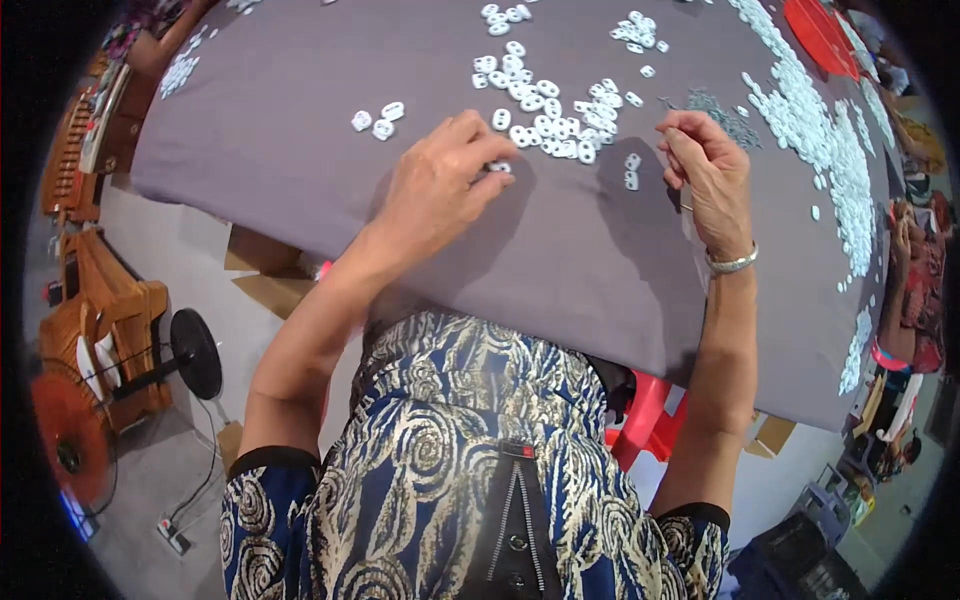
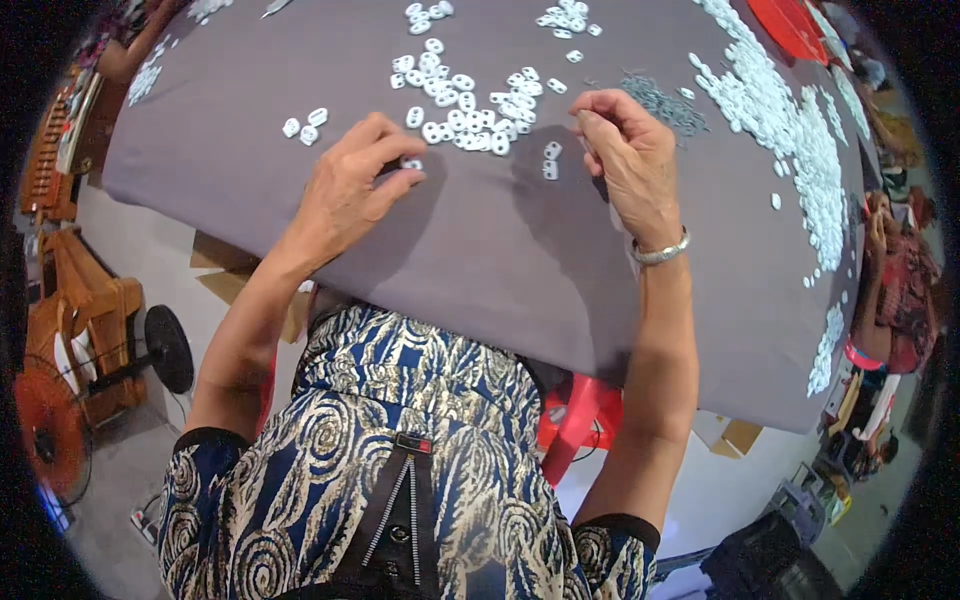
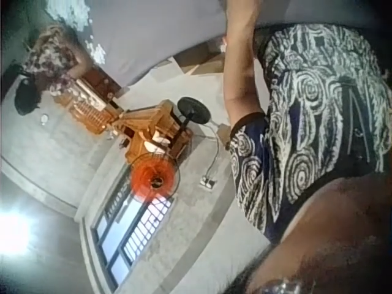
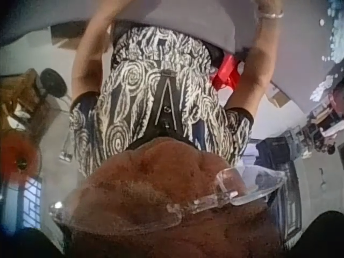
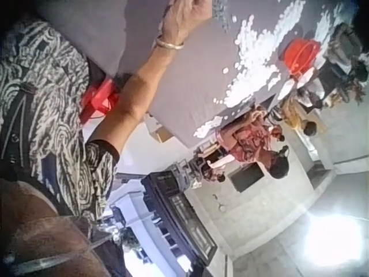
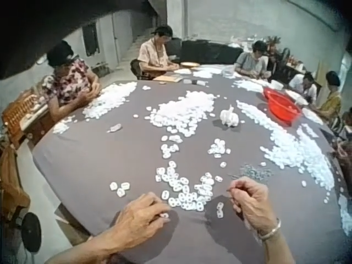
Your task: The person sorts small white plastic components by hand on a table, inspecting them one by one.
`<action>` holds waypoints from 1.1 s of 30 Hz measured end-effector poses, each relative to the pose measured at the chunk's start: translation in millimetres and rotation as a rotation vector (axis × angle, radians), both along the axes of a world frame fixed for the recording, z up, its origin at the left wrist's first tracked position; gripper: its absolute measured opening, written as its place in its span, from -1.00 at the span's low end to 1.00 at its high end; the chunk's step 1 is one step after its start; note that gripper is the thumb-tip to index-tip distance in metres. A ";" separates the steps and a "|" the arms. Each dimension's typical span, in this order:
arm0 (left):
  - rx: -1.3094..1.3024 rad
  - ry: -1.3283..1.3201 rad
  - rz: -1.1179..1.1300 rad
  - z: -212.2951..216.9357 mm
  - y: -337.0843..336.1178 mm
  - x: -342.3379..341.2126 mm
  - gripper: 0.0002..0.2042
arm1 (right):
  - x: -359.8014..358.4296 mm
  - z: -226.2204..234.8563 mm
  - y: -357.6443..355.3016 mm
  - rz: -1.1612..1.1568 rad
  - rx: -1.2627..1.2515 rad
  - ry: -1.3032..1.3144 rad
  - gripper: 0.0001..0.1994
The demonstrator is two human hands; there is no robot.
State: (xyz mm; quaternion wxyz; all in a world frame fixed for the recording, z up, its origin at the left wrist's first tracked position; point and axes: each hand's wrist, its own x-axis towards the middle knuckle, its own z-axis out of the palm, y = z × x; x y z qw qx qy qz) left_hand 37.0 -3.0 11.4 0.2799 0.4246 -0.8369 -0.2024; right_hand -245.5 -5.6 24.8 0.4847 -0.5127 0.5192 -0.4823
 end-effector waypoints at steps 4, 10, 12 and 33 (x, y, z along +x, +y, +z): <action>0.034 0.123 0.100 2.8 -5.8 -0.4 -0.79 | -5.7 -1.4 -2.9 -0.068 0.002 0.029 -0.88; 0.089 0.228 -0.070 6.4 3.6 -53.4 -0.77 | -6.7 -9.6 -5.5 -0.101 0.048 0.046 -0.86; 0.029 0.207 -0.099 4.4 3.1 -80.4 -0.77 | -7.3 -10.8 -4.3 -0.092 -0.018 0.141 -0.85; 0.016 -0.086 -0.208 -1.0 -26.4 -104.3 -0.85 | -11.2 -20.9 -9.3 -0.037 -0.064 0.172 -0.83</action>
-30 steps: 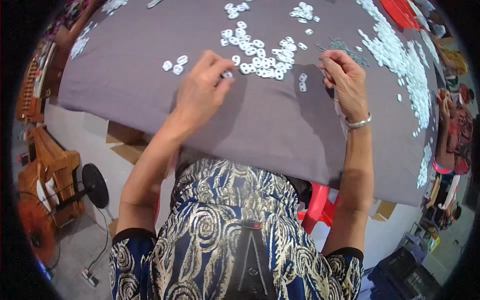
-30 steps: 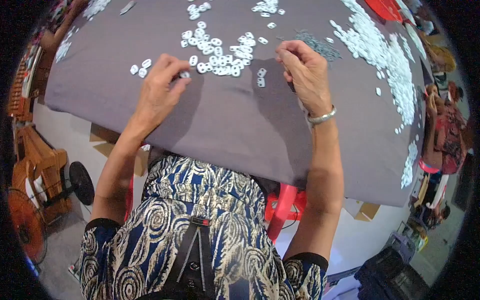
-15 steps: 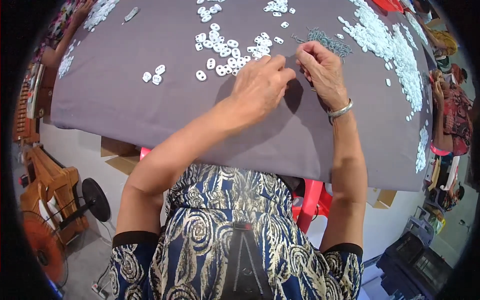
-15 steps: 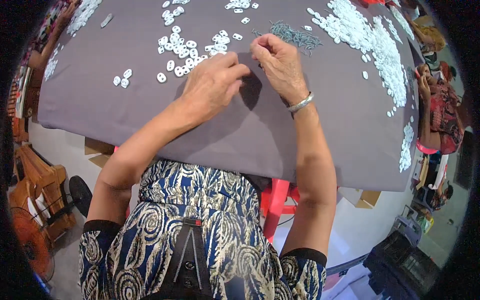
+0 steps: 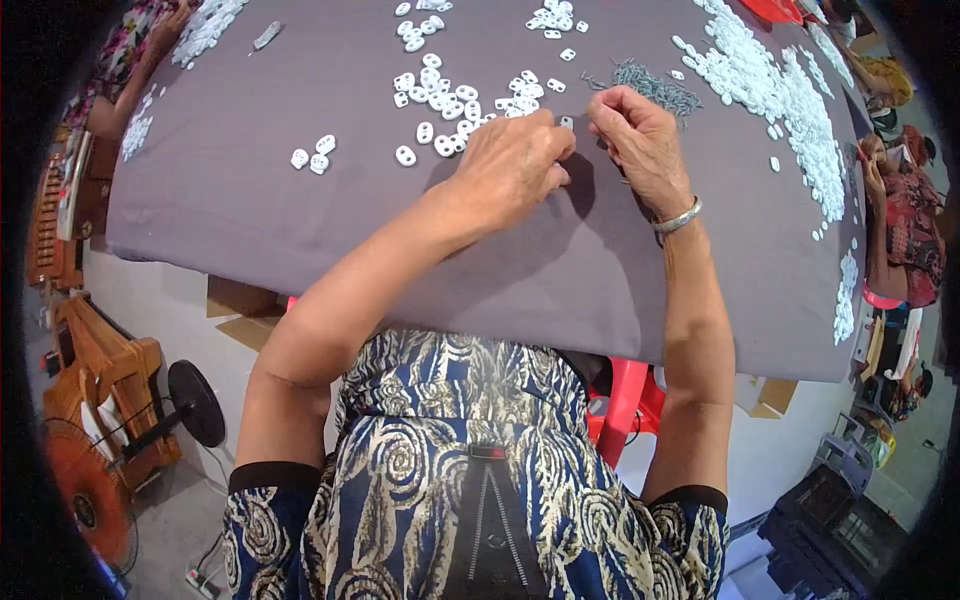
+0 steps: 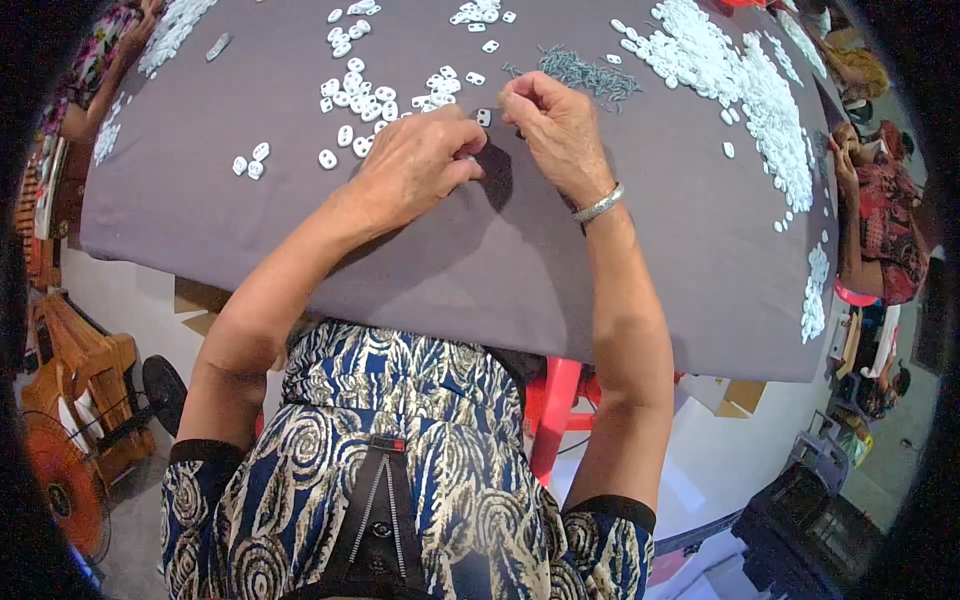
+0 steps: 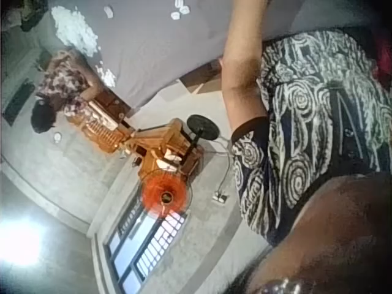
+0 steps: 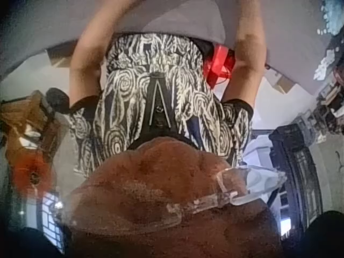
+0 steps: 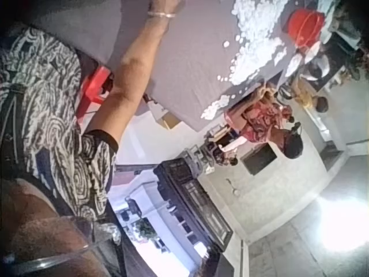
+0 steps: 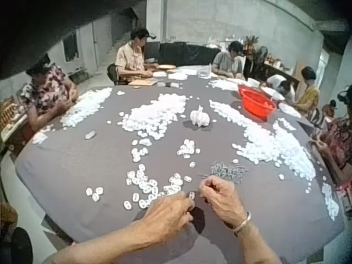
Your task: The person sorts small white plastic components by hand on a table, inspecting them one by one.
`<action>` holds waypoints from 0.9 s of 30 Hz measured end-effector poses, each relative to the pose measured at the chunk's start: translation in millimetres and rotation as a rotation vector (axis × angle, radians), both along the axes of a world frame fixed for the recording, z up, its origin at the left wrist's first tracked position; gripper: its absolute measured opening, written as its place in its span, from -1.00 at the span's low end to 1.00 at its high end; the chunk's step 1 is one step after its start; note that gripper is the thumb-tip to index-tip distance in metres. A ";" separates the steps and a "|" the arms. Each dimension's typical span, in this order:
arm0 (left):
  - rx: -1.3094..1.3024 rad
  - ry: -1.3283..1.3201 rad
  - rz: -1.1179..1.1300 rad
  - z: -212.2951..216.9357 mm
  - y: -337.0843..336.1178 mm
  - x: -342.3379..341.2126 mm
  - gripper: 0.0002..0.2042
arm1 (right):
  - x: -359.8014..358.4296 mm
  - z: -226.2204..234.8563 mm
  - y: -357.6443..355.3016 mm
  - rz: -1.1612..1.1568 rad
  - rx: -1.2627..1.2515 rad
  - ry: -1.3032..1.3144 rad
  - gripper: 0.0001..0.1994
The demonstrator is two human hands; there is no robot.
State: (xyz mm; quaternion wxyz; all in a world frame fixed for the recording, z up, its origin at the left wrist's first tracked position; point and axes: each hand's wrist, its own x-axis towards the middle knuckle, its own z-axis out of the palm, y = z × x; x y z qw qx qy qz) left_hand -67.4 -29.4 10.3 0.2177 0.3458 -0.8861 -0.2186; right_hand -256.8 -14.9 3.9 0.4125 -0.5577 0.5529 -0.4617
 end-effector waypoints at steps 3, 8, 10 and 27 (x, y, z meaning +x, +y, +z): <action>-0.013 -0.003 -0.023 1.5 1.0 2.9 -0.85 | 2.2 2.3 0.7 -0.005 0.002 0.024 -0.82; -0.096 0.058 -0.056 1.5 6.9 3.7 -0.83 | 1.6 4.2 1.1 -0.025 0.040 0.006 -0.81; -0.055 0.092 -0.050 2.4 12.7 4.4 -0.84 | 1.2 3.4 1.1 -0.027 0.041 0.008 -0.81; 1.123 1.201 0.453 9.6 9.3 1.3 -0.92 | 31.7 19.4 18.2 0.210 -0.045 0.145 -0.88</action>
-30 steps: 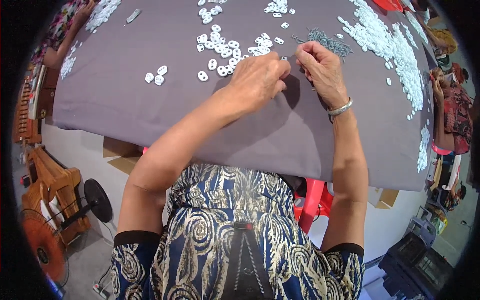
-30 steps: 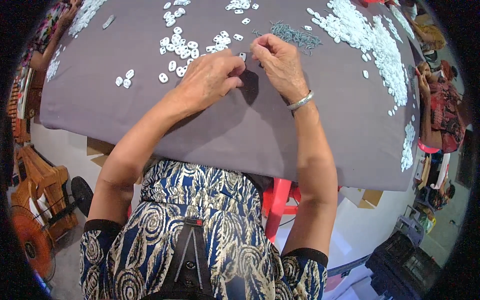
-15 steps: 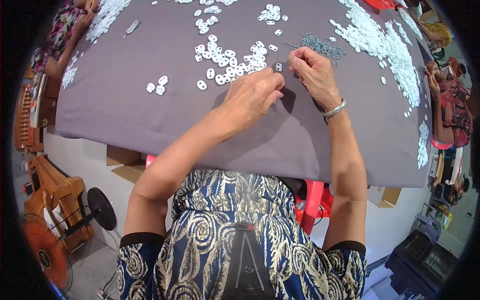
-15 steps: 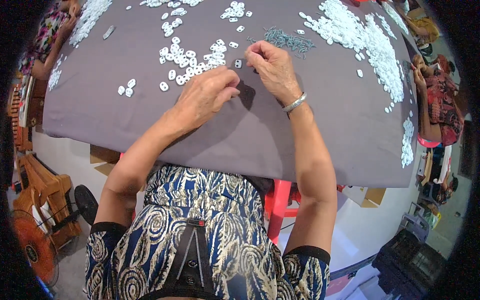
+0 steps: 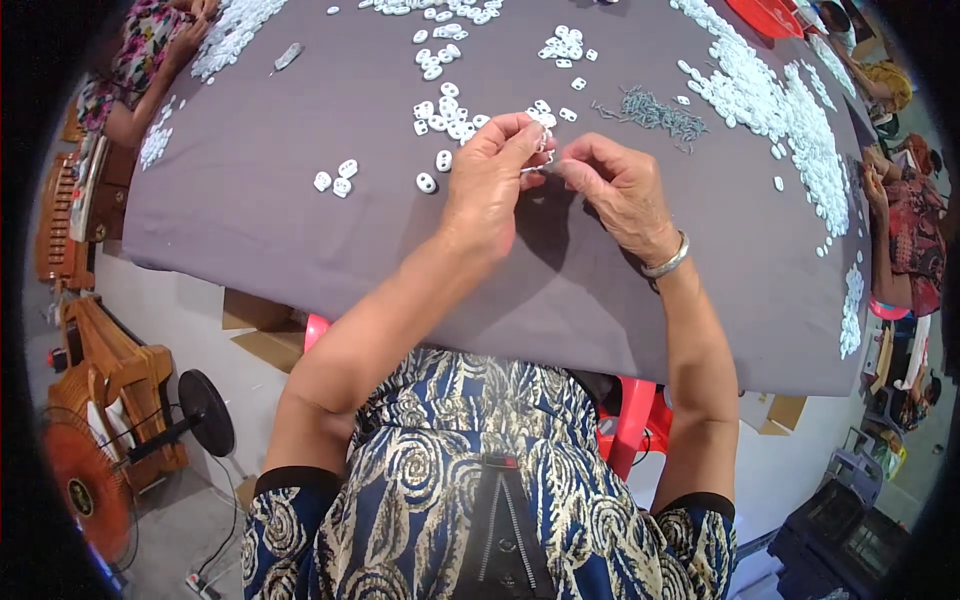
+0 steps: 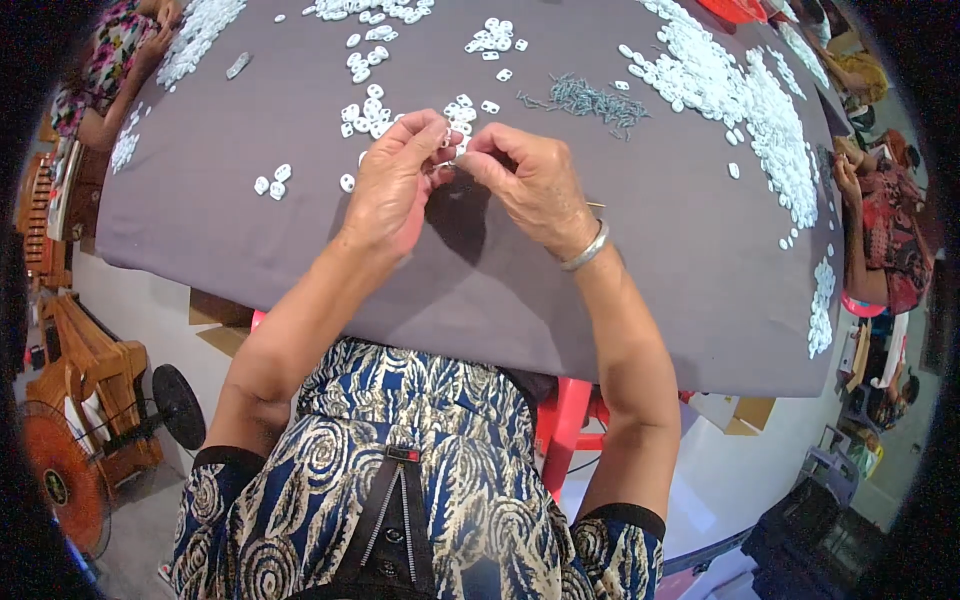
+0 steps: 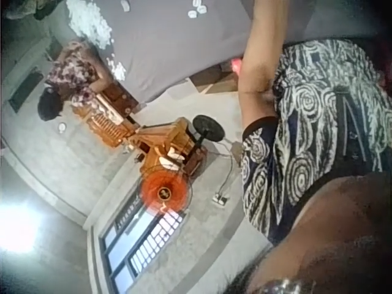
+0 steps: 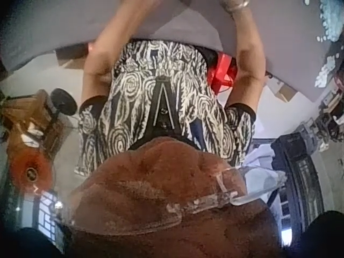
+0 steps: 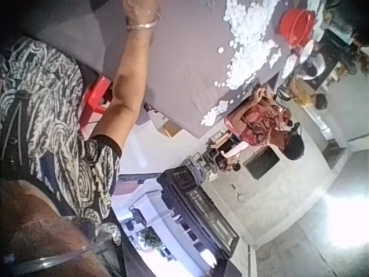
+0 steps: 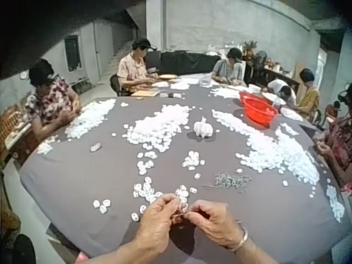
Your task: The person sorts small white plastic components by hand on a table, inspecting them one by one.
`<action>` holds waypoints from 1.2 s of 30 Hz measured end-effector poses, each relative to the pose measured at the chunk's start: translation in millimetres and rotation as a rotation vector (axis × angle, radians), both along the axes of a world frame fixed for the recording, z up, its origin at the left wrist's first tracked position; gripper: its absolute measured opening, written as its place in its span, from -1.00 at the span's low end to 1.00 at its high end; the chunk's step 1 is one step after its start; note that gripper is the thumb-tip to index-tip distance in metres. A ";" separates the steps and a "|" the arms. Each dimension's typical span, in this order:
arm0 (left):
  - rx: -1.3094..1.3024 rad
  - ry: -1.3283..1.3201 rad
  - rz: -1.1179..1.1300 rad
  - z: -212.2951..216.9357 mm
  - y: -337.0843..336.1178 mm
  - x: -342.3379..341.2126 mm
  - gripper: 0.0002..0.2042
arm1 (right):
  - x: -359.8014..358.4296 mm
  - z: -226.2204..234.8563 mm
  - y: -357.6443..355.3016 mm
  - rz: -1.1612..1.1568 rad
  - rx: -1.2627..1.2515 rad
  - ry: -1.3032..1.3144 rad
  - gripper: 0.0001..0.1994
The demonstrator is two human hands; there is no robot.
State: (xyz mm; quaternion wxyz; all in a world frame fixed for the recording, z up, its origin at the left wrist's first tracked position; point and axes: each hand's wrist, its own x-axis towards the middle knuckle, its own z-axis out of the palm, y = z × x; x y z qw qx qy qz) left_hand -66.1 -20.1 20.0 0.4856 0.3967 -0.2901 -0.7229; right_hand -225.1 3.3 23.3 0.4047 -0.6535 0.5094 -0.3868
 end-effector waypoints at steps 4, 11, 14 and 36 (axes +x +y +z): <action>0.032 0.154 0.017 -4.5 4.8 -12.0 -0.87 | 6.3 -11.8 -2.0 -0.089 -0.185 -0.028 -0.91; 0.076 0.331 0.022 -7.9 8.0 -19.3 -0.90 | 15.6 -2.6 2.6 -0.237 -0.440 0.143 -0.95; 0.084 0.348 -0.036 -5.9 10.8 -15.4 -0.89 | 14.3 -8.0 0.8 -0.190 -0.354 -0.068 -0.95; -0.387 -0.181 -0.294 -9.8 8.7 27.3 -0.84 | -1.4 12.1 5.7 0.073 0.117 -0.119 -0.87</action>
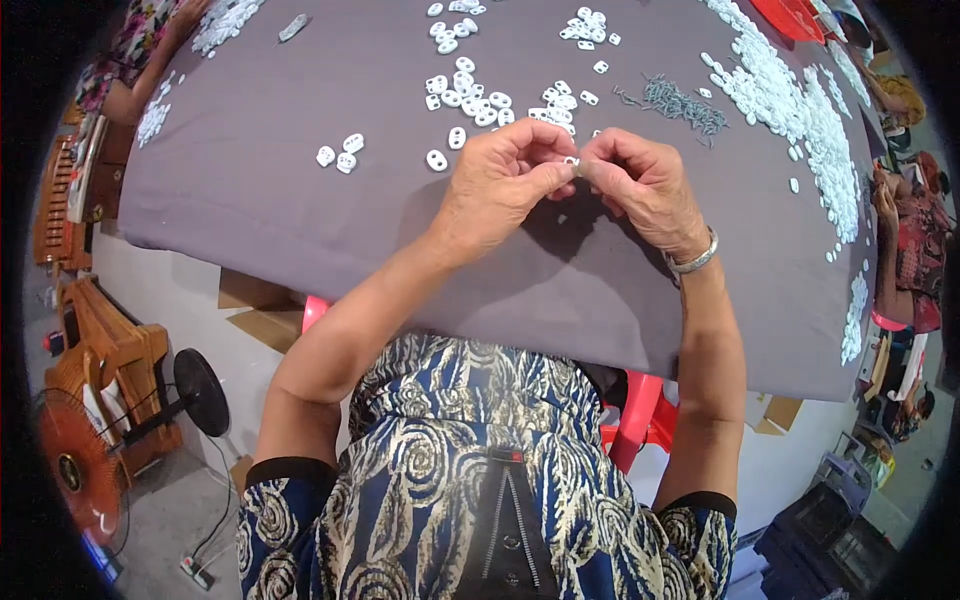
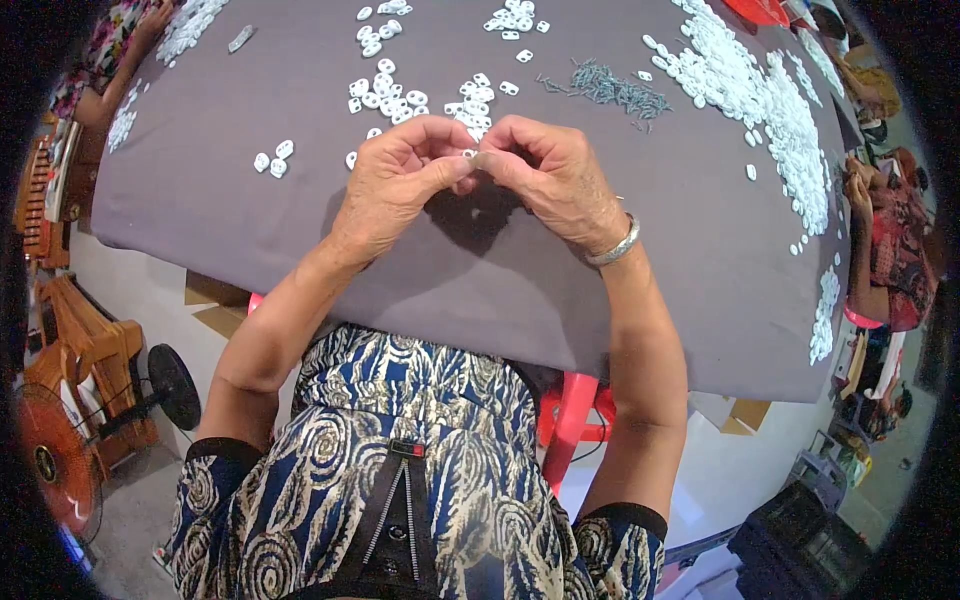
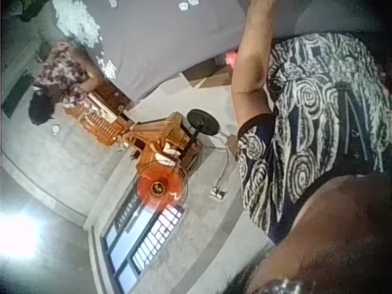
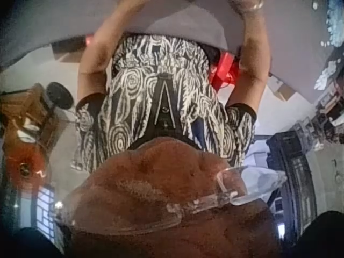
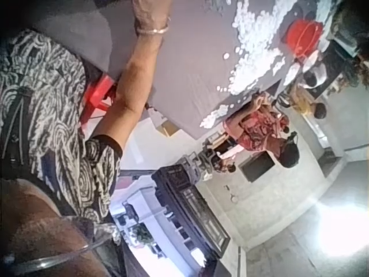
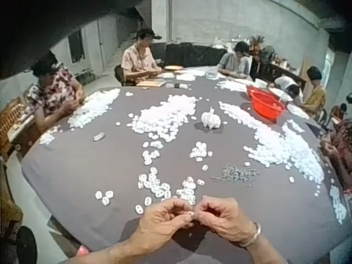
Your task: The person sorts small white plastic components by hand on a table, inspecting them one by one.
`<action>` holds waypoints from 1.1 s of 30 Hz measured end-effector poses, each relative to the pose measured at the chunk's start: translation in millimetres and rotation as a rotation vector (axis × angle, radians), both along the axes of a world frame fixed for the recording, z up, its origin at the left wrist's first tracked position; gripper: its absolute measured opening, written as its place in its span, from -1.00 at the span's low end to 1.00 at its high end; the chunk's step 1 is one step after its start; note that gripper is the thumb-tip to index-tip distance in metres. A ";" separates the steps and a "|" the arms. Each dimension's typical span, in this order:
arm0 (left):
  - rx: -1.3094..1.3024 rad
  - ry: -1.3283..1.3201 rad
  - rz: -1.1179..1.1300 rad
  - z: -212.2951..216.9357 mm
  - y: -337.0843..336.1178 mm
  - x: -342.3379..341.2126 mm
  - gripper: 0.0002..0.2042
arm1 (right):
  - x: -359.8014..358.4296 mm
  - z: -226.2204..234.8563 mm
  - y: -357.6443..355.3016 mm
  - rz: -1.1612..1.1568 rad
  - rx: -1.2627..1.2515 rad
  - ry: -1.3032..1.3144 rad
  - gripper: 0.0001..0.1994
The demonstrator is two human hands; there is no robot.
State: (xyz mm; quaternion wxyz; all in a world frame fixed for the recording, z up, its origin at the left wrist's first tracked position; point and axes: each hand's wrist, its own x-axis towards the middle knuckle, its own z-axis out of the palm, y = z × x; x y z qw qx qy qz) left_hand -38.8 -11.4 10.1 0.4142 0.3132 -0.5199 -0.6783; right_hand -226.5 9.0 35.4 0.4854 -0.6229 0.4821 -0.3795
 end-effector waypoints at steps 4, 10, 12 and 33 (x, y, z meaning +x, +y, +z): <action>-0.024 0.004 -0.026 -2.0 -0.4 2.0 -0.76 | -7.7 0.9 -2.9 0.052 0.060 -0.007 -0.86; -0.045 0.016 0.035 -6.8 8.3 -5.2 -0.59 | -7.1 -9.0 -6.6 -0.042 0.127 -0.150 -0.84; -0.054 0.016 0.051 -7.3 7.6 -7.8 -0.57 | -4.3 -9.1 -5.7 -0.031 0.132 -0.191 -0.84; -0.055 -0.025 0.080 -9.8 9.3 -9.8 -0.57 | 1.2 -11.8 -5.3 -0.026 0.046 -0.006 -0.81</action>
